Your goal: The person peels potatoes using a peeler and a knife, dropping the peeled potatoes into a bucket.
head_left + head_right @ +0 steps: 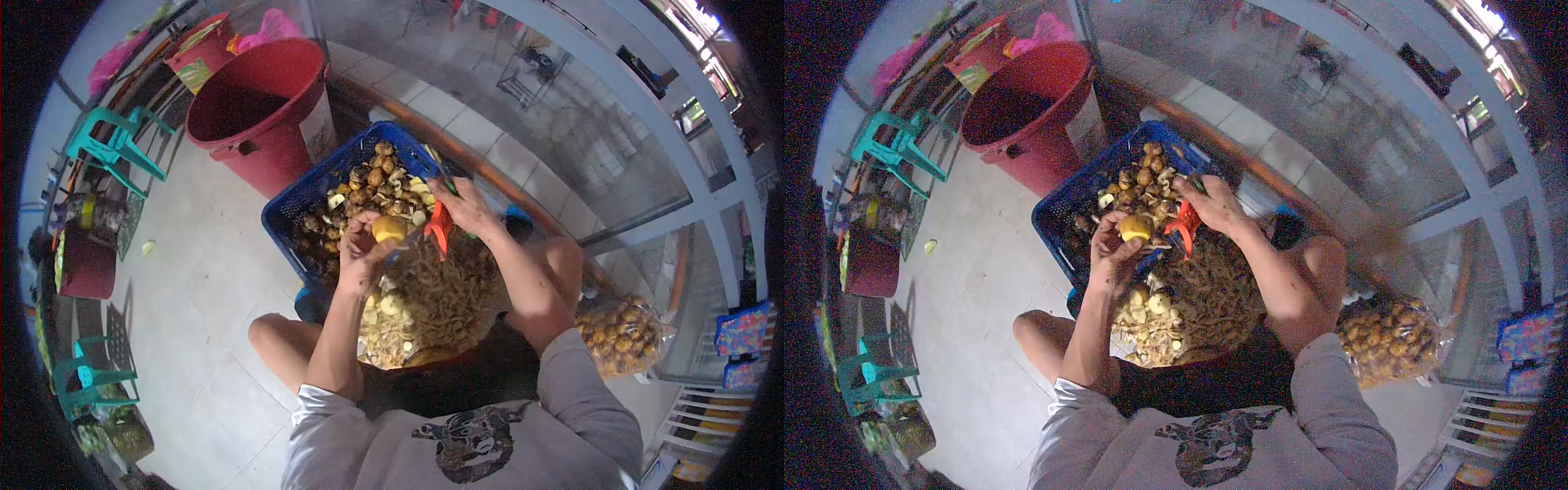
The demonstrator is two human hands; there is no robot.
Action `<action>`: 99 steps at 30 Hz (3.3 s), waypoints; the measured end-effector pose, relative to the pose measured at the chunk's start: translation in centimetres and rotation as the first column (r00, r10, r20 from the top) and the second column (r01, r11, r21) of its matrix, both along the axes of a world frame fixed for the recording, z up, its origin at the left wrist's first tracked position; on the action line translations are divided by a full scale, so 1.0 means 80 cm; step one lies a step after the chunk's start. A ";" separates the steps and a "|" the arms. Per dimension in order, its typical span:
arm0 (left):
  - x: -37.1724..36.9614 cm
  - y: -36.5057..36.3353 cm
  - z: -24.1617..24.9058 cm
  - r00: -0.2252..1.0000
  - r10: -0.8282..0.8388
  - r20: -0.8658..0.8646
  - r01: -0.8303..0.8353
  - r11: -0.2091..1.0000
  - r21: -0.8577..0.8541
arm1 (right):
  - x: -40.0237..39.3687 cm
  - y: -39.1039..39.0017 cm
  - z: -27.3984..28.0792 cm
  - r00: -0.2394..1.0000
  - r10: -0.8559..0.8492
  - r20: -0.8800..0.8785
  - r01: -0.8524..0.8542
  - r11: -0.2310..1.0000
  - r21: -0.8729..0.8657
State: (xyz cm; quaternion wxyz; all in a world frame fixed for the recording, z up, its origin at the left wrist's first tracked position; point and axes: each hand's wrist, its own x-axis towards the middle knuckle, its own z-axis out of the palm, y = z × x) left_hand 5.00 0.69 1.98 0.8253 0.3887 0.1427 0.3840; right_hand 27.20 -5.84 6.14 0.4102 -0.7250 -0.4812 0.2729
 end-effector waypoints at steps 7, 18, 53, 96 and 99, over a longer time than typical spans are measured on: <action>-0.013 0.012 0.028 0.987 0.135 -0.084 -0.125 0.985 0.123 | -0.025 0.026 -0.008 0.991 -0.011 0.135 -0.005 0.993 0.120; -0.038 0.027 0.044 0.979 0.156 -0.132 -0.095 0.920 0.379 | -0.061 0.014 0.017 0.947 0.304 0.107 -0.317 0.940 0.130; -0.016 0.000 0.032 0.994 0.072 0.082 -0.065 0.995 -0.080 | -0.075 0.002 0.053 0.922 0.225 0.316 -0.248 0.968 0.033; -0.023 -0.012 0.034 0.996 0.073 0.048 -0.080 0.982 0.170 | -0.081 -0.004 0.030 0.908 0.260 0.330 -0.337 0.919 0.203; -0.021 -0.016 0.033 0.991 0.136 0.022 -0.137 0.979 0.154 | -0.084 -0.006 0.026 0.890 0.196 0.411 -0.309 0.923 0.230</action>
